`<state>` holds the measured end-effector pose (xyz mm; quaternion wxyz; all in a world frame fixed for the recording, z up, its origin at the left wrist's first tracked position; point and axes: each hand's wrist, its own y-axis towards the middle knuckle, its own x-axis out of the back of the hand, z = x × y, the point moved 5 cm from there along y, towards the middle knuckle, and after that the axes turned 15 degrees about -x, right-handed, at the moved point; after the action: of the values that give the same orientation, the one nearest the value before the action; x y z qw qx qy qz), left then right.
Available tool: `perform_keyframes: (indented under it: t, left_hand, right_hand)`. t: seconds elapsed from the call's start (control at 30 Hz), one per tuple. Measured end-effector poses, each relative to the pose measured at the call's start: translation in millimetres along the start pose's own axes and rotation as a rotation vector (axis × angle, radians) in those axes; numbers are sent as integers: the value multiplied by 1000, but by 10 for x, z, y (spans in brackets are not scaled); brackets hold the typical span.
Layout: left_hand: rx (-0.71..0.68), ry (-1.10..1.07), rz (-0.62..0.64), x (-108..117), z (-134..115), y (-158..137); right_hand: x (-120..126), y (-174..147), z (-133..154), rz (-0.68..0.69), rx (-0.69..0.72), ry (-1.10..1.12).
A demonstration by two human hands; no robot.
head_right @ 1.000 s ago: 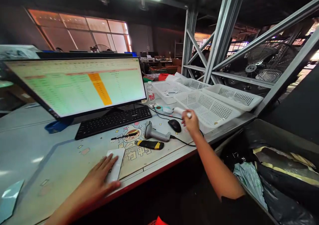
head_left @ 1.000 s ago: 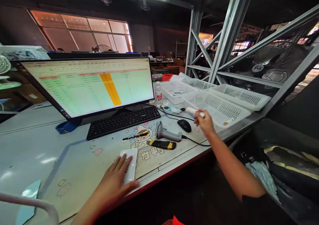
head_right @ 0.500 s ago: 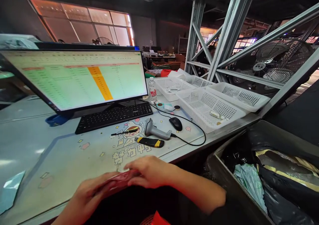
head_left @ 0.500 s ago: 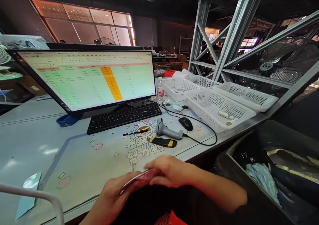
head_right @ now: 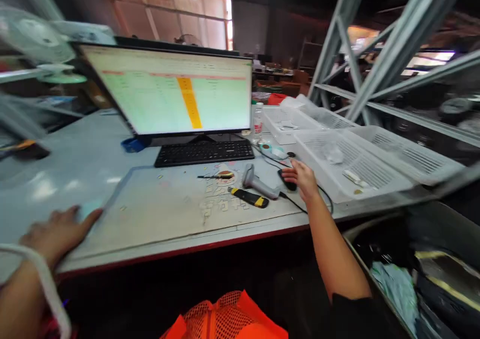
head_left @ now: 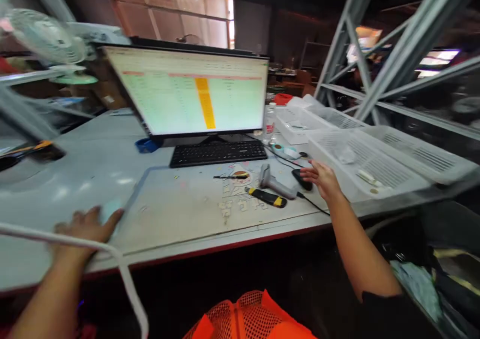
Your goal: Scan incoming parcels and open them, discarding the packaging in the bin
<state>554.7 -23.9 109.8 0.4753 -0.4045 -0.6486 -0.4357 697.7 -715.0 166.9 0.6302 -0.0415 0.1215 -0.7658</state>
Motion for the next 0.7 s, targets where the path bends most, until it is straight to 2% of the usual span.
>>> perform_keyframes:
  t: [0.03, 0.07, 0.1, 0.17, 0.2, 0.27, 0.33, 0.4, 0.47, 0.5, 0.57, 0.67, 0.7]
  left_hand:
    - [72, 28, 58, -6, -49, -119]
    - [32, 17, 86, -2, -178, -196]
    - [9, 2, 62, 16, -297, -234]
    - [48, -19, 33, 1, -404, -227]
    - [52, -43, 17, -27, -409, -206]
    - [55, -78, -21, -89, -373, -209]
    - [29, -111, -82, -112, -386, -301]
    - [-2, -134, -164, -72, -513, -462]
    - [-108, -221, -239, -2, -818, -642]
    - [-214, -300, -247, 26, -1051, -729]
    - [-516, -496, -170, 48, -1660, -911]
    - [-914, -710, 64, 24, -2591, -1234]
    - [-989, -763, 127, 12, -2809, -1333]
  right_hand:
    - [-44, -39, -143, 29, 27, -85]
    - [-68, -56, -275, 36, 72, -180]
    - [-55, -45, -379, -26, 144, -288]
    - [-25, 31, -490, -257, 406, -598]
    - [-58, 92, -539, -308, 540, -743]
    - [-141, 232, -643, -318, 731, -909]
    - [-203, 348, -708, -292, 793, -970]
    - [-256, 349, -671, -314, 807, -976]
    - [-348, 132, -533, -343, 848, -943]
    - [-423, -70, -455, -320, 864, -918]
    - [-662, -619, -356, -133, 840, -891]
    - [-1206, -1503, -519, 544, 589, -943]
    - [-1319, -1729, -580, 696, 536, -956]
